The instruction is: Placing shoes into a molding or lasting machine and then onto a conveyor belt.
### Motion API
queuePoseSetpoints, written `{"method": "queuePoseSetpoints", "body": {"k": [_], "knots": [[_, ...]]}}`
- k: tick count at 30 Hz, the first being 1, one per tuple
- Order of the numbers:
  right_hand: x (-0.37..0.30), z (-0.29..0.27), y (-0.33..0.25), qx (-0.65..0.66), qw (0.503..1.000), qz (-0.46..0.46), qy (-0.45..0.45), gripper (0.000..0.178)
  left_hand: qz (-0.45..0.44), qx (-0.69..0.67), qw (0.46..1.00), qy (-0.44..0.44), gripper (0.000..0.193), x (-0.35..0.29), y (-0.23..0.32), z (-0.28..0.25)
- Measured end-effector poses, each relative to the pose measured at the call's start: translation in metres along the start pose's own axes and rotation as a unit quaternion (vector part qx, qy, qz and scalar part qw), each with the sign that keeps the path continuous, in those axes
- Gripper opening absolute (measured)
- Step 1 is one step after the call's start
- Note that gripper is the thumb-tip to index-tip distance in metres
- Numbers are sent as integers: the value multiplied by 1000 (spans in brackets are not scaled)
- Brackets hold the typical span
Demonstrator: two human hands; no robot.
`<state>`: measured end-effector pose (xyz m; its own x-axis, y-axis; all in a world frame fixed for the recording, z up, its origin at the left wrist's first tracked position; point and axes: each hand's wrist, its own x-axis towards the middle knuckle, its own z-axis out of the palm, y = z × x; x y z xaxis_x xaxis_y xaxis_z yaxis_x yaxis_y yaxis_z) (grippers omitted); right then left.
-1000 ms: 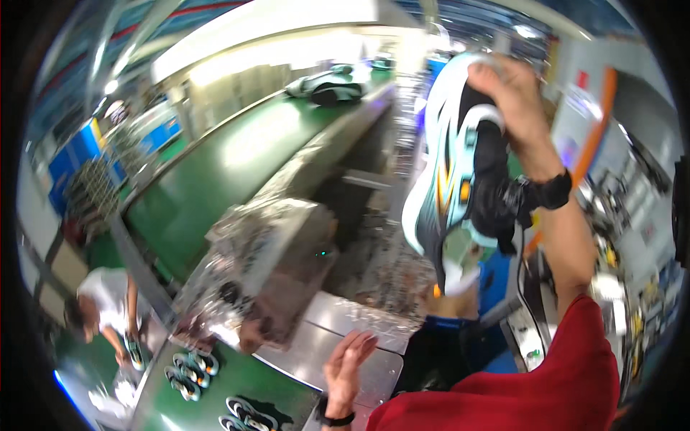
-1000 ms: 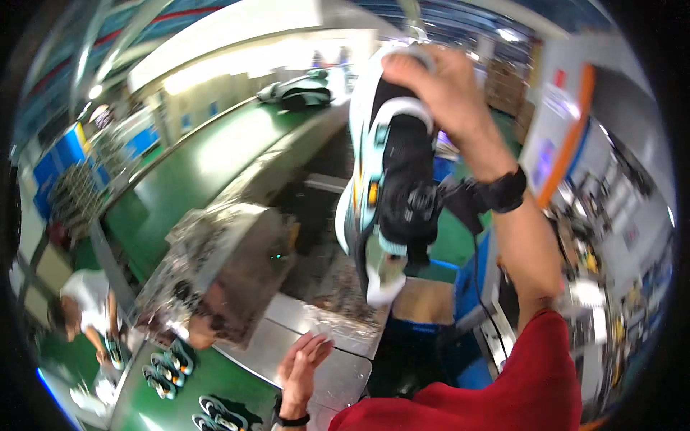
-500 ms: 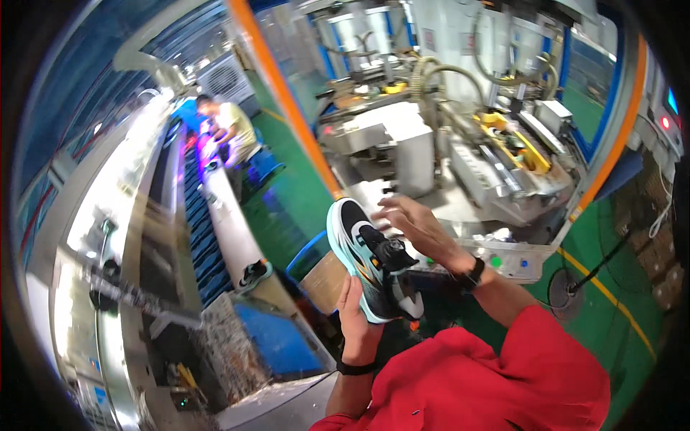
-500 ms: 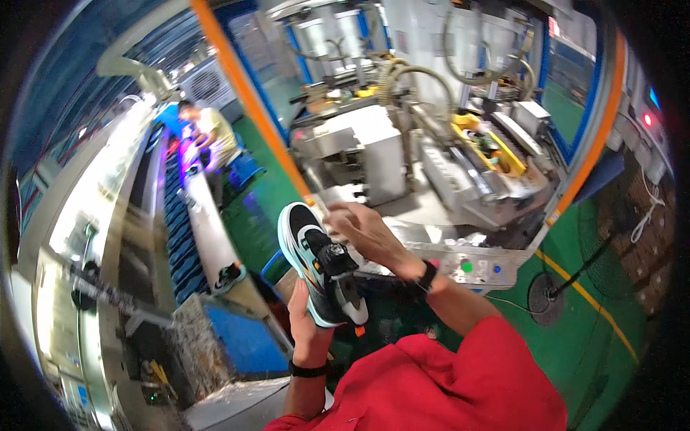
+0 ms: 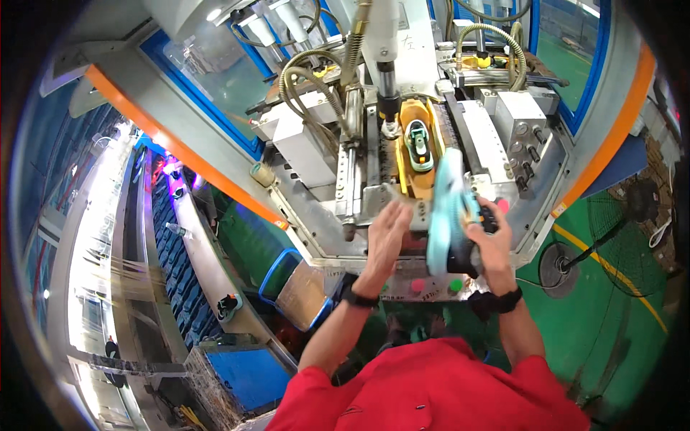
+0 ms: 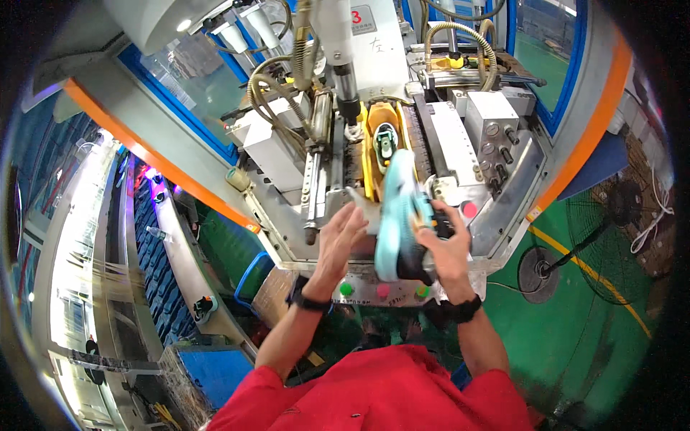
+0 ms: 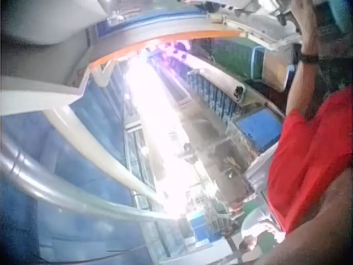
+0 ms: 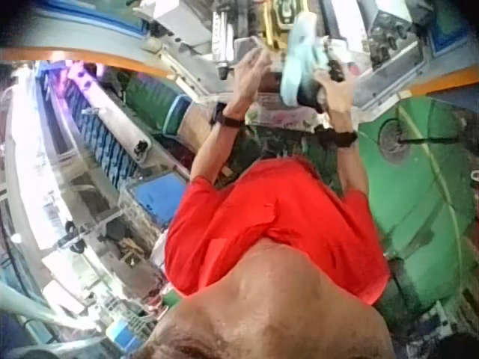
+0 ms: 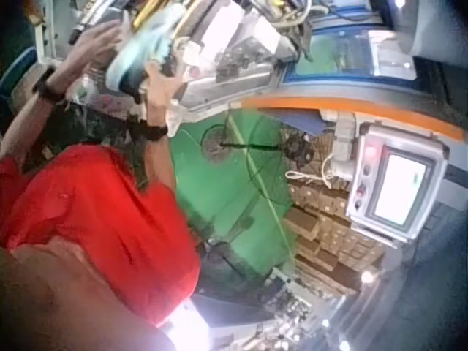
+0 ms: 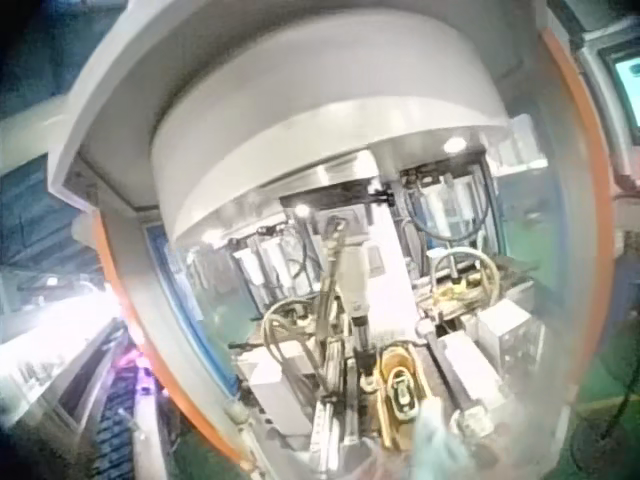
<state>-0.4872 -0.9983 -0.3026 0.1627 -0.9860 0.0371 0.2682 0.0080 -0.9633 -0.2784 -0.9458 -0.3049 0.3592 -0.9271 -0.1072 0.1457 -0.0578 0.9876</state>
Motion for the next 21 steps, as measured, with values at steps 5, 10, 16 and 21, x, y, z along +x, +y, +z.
{"method": "queuePoseSetpoints", "body": {"k": [5,10,16,21], "knots": [[23,-35,-42,-44,993,-19,107,47,81,270,947,154,59,175,-49,11],[31,-56,-52,-159,962,-86,206,52,5,345,929,132,72,291,-88,13],[93,-74,-49,-323,914,-124,212,50,-33,385,910,148,45,309,-83,23],[233,-9,-62,-472,876,-67,72,56,-170,-199,961,85,18,256,-66,-32]]}}
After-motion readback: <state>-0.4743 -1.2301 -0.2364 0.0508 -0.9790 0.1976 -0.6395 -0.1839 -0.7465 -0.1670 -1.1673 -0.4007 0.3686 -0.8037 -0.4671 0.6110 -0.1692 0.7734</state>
